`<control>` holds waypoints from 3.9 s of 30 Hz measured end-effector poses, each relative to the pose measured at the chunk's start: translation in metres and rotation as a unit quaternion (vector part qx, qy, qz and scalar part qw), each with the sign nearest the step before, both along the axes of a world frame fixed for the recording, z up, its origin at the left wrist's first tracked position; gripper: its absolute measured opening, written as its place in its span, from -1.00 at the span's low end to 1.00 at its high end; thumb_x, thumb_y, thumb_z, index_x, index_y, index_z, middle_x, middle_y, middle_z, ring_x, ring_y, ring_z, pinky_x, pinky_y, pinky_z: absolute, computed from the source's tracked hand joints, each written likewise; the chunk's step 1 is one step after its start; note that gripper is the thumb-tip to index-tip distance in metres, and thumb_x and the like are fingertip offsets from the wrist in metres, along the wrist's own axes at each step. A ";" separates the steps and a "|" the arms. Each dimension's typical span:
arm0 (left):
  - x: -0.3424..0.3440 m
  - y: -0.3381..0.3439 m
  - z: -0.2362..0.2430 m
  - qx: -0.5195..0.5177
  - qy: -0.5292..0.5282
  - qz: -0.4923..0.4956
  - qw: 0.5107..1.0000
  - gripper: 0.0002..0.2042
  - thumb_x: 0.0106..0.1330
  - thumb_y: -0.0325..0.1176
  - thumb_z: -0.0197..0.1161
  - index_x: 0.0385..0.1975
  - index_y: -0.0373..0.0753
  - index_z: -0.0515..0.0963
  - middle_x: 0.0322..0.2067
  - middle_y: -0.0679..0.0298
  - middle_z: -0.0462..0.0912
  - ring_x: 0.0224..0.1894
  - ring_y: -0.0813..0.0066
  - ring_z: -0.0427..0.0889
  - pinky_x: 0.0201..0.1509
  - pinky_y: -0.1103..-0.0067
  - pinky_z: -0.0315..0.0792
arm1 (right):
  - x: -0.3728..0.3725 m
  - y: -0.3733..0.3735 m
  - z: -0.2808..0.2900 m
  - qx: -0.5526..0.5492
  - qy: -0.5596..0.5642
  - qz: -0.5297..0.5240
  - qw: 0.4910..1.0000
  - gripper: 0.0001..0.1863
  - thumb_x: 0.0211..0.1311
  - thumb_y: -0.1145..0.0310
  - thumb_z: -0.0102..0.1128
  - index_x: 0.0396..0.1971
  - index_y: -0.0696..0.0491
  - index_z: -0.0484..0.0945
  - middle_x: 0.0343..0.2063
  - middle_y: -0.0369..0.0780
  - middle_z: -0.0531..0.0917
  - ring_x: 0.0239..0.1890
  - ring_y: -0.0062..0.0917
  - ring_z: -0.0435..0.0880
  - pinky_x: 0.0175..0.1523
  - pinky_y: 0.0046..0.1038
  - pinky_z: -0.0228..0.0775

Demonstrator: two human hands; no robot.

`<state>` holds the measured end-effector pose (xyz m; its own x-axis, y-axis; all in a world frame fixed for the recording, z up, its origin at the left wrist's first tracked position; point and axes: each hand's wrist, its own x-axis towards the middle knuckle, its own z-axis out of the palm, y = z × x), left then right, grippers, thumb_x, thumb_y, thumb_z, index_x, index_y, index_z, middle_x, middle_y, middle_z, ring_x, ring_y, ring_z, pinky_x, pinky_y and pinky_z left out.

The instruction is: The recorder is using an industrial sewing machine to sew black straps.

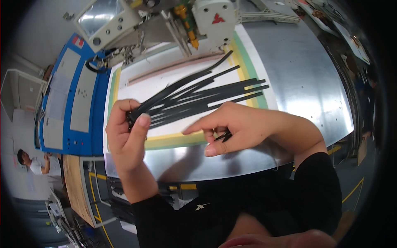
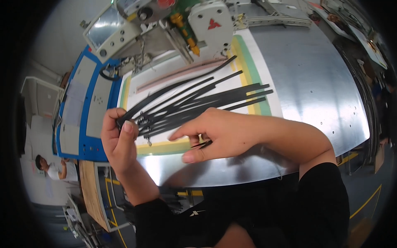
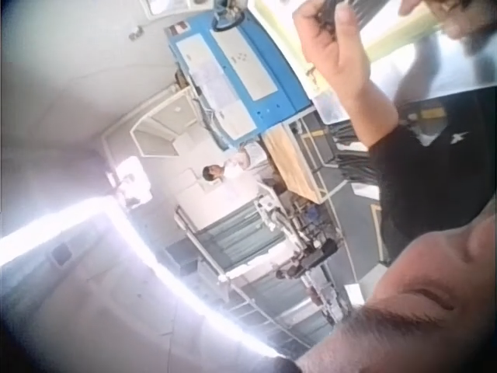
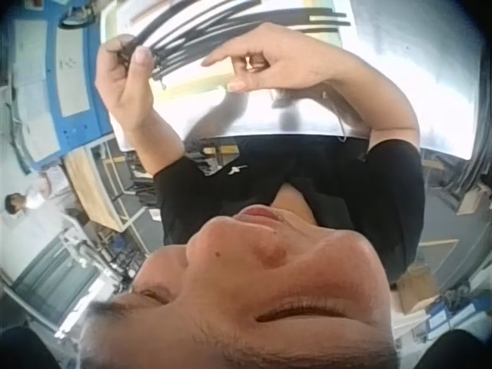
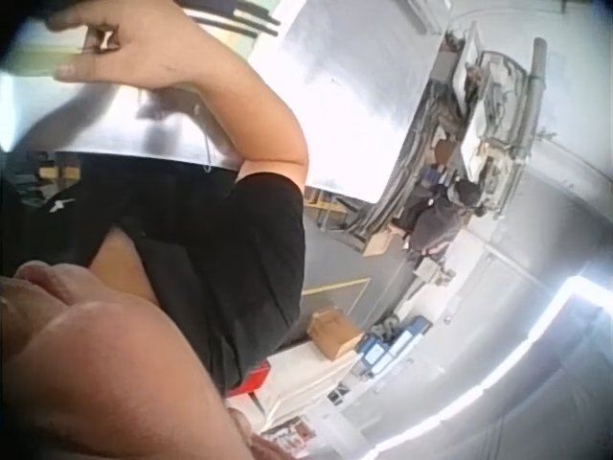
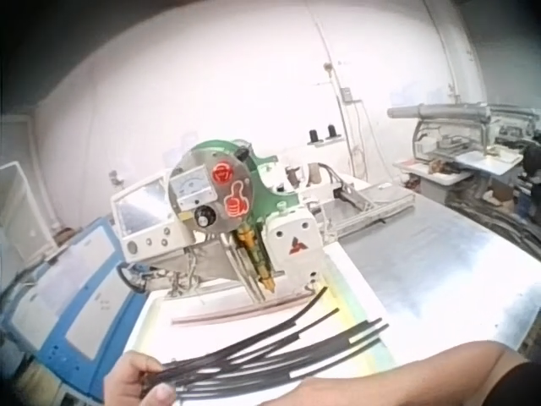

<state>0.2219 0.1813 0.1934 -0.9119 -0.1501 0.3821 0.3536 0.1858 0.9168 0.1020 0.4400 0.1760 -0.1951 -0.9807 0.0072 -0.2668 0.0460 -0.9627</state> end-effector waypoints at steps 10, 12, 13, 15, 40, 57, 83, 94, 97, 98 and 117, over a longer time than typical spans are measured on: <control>-0.050 0.111 -0.004 -0.034 0.145 0.000 0.989 -0.74 0.31 -0.41 0.42 -0.14 -0.37 0.52 -0.37 0.39 0.54 -0.40 0.74 0.35 -0.29 0.76 0.24 | -0.019 0.066 0.004 -0.435 -0.232 -0.269 0.827 -0.60 0.59 0.24 0.12 0.24 0.15 0.54 -0.39 -0.31 0.59 -0.61 -0.84 0.31 -0.51 -0.72 0.11; -0.056 0.104 -0.013 -0.076 0.181 0.012 0.980 -0.72 0.35 -0.40 0.39 -0.10 -0.40 0.48 -0.42 0.34 0.53 -0.45 0.73 0.35 -0.34 0.76 0.22 | -0.014 0.071 0.017 -0.415 -0.213 -0.301 0.832 -0.63 0.63 0.25 0.00 0.19 0.21 0.52 -0.39 -0.31 0.53 -0.59 -0.81 0.26 -0.47 -0.72 0.14; -0.058 0.102 -0.015 -0.113 0.217 0.029 0.969 -0.70 0.39 -0.39 0.36 -0.06 -0.42 0.44 -0.47 0.29 0.52 -0.50 0.72 0.35 -0.39 0.76 0.19 | -0.015 0.071 0.020 -0.409 -0.200 -0.313 0.833 -0.63 0.63 0.25 0.00 0.19 0.21 0.52 -0.39 -0.31 0.53 -0.58 -0.81 0.26 -0.47 -0.72 0.14; -0.060 0.103 -0.015 -0.098 0.222 0.032 0.970 -0.70 0.39 -0.39 0.36 -0.06 -0.42 0.44 -0.47 0.29 0.52 -0.51 0.71 0.34 -0.39 0.75 0.20 | -0.016 0.071 0.021 -0.405 -0.194 -0.323 0.833 -0.62 0.63 0.25 0.00 0.20 0.20 0.51 -0.40 -0.31 0.54 -0.58 -0.82 0.27 -0.47 -0.72 0.14; -0.049 0.136 0.004 -0.193 0.002 -0.106 0.975 -0.38 0.48 0.04 0.00 -0.72 -0.36 0.52 -0.78 0.25 0.41 -0.72 0.56 0.32 -0.59 0.60 0.07 | -0.027 0.065 0.013 -0.475 -0.170 -0.384 0.773 -0.83 0.49 0.31 0.28 -0.28 0.07 0.54 -0.53 -0.35 0.55 -0.64 -0.83 0.30 -0.55 -0.68 0.08; -0.053 0.127 -0.005 -0.103 -0.025 -0.185 0.977 -0.35 0.42 0.12 0.05 -0.75 -0.36 0.50 -0.79 0.26 0.40 -0.75 0.51 0.34 -0.63 0.56 0.08 | -0.022 0.068 0.017 -0.439 -0.149 -0.401 0.790 -0.77 0.42 0.24 0.31 -0.36 0.09 0.66 -0.53 -0.50 0.50 -0.46 -0.85 0.34 -0.38 -0.61 0.18; -0.062 0.144 -0.033 -0.068 0.070 -0.038 0.994 -0.57 0.18 -0.63 0.51 -0.08 -0.28 0.38 -0.23 0.21 0.59 -0.28 0.58 0.53 -0.13 0.63 0.43 | -0.029 0.051 -0.001 -0.412 0.006 -0.464 0.784 -0.62 0.31 0.25 0.41 -0.62 0.13 0.53 -0.71 -0.44 0.42 -0.60 -0.80 0.28 -0.52 -0.55 0.07; -0.065 0.142 -0.037 -0.165 0.059 0.029 0.984 -0.84 0.26 -0.58 0.46 -0.34 -0.31 0.56 -0.22 0.19 0.67 -0.30 0.52 0.59 -0.16 0.62 0.47 | -0.020 0.056 0.006 -0.424 0.086 -0.471 0.769 -0.64 0.31 0.27 0.42 -0.59 0.15 0.55 -0.72 -0.38 0.46 -0.62 -0.76 0.33 -0.53 -0.52 0.13; -0.066 0.133 -0.027 -0.174 0.072 -0.058 0.980 -0.84 0.28 -0.46 0.44 -0.35 -0.30 0.55 -0.13 0.11 0.63 -0.17 0.44 0.58 -0.01 0.52 0.47 | -0.033 0.052 0.003 -0.356 0.117 -0.517 0.769 -0.65 0.30 0.26 0.41 -0.57 0.16 0.56 -0.73 -0.34 0.47 -0.63 -0.72 0.35 -0.52 -0.50 0.18; -0.066 0.133 -0.025 -0.173 0.072 -0.062 0.980 -0.84 0.28 -0.46 0.44 -0.35 -0.30 0.55 -0.13 0.11 0.63 -0.17 0.44 0.58 -0.01 0.52 0.47 | -0.037 0.052 0.001 -0.354 0.119 -0.520 0.768 -0.65 0.30 0.26 0.41 -0.57 0.16 0.56 -0.73 -0.34 0.47 -0.63 -0.72 0.35 -0.52 -0.50 0.18; -0.088 0.117 -0.020 -0.116 -0.087 -0.319 0.937 -0.88 0.17 -0.54 0.39 -0.51 -0.31 0.55 -0.28 0.12 0.62 -0.20 0.37 0.59 -0.08 0.49 0.41 | -0.053 0.058 0.005 -0.353 -0.080 -0.438 0.823 -0.82 0.26 0.34 0.42 -0.34 0.14 0.65 -0.53 -0.40 0.57 -0.47 -0.77 0.46 -0.36 -0.60 0.28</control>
<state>0.1336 0.2986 0.1733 -0.8387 0.5156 0.1750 0.3105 0.1888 0.9317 0.0485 0.4980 0.1812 -0.8786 -0.2257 0.4209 -0.2964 -0.4332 -0.8511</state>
